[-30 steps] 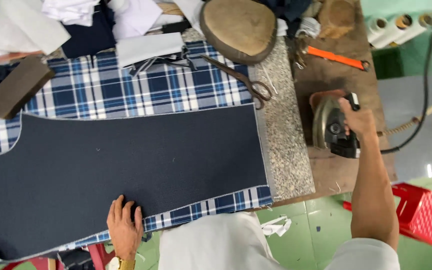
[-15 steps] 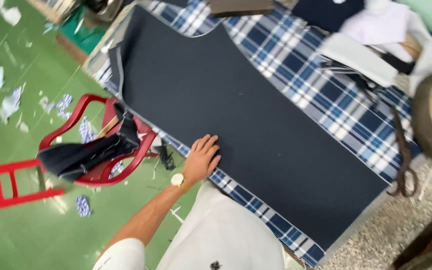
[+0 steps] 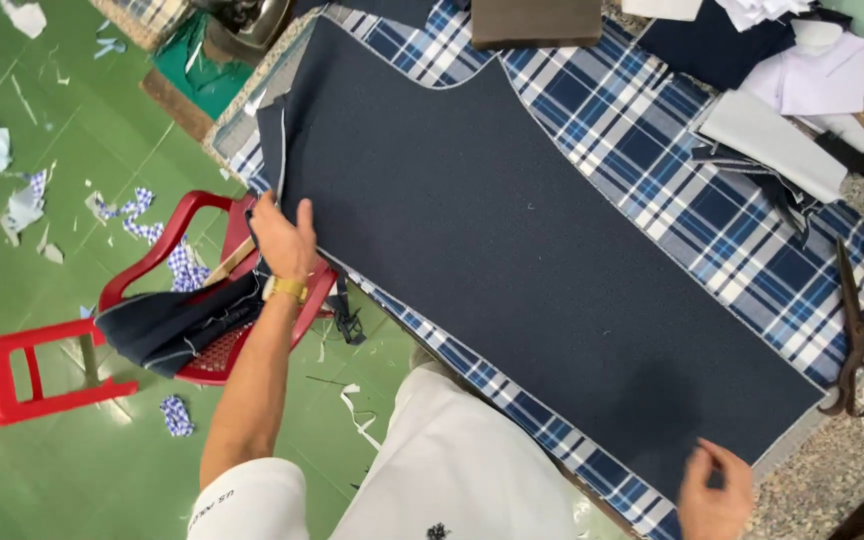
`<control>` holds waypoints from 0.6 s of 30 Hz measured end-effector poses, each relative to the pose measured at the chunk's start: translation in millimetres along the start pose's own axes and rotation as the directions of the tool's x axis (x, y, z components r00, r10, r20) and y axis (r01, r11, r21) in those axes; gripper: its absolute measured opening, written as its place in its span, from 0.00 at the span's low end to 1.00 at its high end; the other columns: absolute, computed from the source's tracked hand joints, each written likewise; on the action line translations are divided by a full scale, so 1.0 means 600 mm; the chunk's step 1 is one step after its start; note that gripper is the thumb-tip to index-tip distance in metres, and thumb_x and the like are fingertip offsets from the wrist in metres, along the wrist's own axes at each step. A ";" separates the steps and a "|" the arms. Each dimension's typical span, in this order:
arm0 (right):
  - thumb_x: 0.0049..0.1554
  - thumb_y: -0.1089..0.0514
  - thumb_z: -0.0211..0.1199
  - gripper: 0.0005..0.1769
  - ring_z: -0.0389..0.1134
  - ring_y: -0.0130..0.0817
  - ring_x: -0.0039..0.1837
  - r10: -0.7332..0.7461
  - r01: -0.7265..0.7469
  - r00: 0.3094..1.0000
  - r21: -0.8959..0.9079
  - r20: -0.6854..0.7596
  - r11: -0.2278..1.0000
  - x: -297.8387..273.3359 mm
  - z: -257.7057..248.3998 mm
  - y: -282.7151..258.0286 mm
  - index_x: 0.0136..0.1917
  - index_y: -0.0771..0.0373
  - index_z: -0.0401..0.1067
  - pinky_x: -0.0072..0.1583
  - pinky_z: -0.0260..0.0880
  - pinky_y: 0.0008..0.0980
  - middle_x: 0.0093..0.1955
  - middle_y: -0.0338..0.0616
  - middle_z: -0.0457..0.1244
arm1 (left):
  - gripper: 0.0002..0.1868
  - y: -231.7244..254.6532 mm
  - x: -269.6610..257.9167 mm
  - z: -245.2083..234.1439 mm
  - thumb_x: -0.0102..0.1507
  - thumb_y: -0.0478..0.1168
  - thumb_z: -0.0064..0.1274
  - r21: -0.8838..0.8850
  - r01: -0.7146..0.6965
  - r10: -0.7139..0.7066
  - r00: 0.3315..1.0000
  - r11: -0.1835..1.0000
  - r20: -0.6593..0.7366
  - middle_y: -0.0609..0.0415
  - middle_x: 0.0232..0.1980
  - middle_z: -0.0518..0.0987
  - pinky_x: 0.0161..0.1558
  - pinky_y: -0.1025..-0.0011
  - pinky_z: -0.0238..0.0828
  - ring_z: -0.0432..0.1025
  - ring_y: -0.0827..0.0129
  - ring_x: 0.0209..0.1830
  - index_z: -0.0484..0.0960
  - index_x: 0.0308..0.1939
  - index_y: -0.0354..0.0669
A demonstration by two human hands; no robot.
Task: The person irons a dark blue garment piece on a plaid-covered table using a steam iron and a pressing block. They repeatedly smooth, fold, and press the fabric, then place the finished piece on a red chair.
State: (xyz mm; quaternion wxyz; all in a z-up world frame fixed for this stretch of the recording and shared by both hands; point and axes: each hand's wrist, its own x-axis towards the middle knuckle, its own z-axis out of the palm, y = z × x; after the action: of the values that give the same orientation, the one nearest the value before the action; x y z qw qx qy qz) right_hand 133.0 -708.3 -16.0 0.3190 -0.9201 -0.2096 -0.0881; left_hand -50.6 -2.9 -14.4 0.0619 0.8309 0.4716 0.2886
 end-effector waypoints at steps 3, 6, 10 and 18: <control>0.66 0.64 0.59 0.07 0.69 0.39 0.57 0.044 -0.064 0.984 0.109 0.175 0.992 0.025 0.033 -0.128 0.55 0.62 0.77 0.64 0.66 0.36 0.55 0.46 0.69 | 0.26 -0.065 0.044 0.039 0.65 0.53 0.64 0.173 0.082 -0.087 0.996 0.981 0.020 0.41 0.47 0.74 0.47 0.50 0.68 0.70 0.43 0.48 0.74 0.53 0.37; 0.61 0.62 0.62 0.06 0.70 0.36 0.57 0.011 -0.052 0.975 0.180 0.220 0.982 0.036 0.077 -0.215 0.50 0.59 0.79 0.63 0.68 0.33 0.52 0.44 0.69 | 0.16 -0.078 0.073 0.038 0.64 0.56 0.56 0.226 0.217 -0.265 0.942 0.949 0.208 0.46 0.38 0.81 0.38 0.43 0.69 0.76 0.40 0.39 0.80 0.36 0.50; 0.58 0.59 0.65 0.06 0.69 0.36 0.56 -0.008 -0.054 0.970 0.249 0.242 0.967 0.050 0.118 -0.299 0.49 0.57 0.79 0.63 0.66 0.34 0.51 0.42 0.68 | 0.21 -0.061 0.100 0.019 0.71 0.52 0.42 0.213 0.157 -0.203 0.955 0.964 0.216 0.33 0.35 0.82 0.38 0.37 0.68 0.75 0.29 0.35 0.80 0.34 0.42; 0.56 0.45 0.70 0.25 0.64 0.44 0.63 -0.116 0.106 0.917 0.048 0.381 0.993 0.038 0.165 -0.325 0.64 0.54 0.73 0.65 0.62 0.47 0.61 0.44 0.63 | 0.15 0.019 0.161 -0.012 0.69 0.45 0.46 -0.549 0.770 -0.587 0.620 0.326 0.520 0.57 0.20 0.67 0.12 0.77 0.67 0.73 0.64 0.12 0.66 0.28 0.47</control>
State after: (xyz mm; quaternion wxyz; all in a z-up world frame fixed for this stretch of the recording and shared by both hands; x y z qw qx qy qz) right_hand 70.0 -500.9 21.0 0.2786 -0.9018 -0.3210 0.0783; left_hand -8.4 68.6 36.5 0.5576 0.4795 0.6073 0.3007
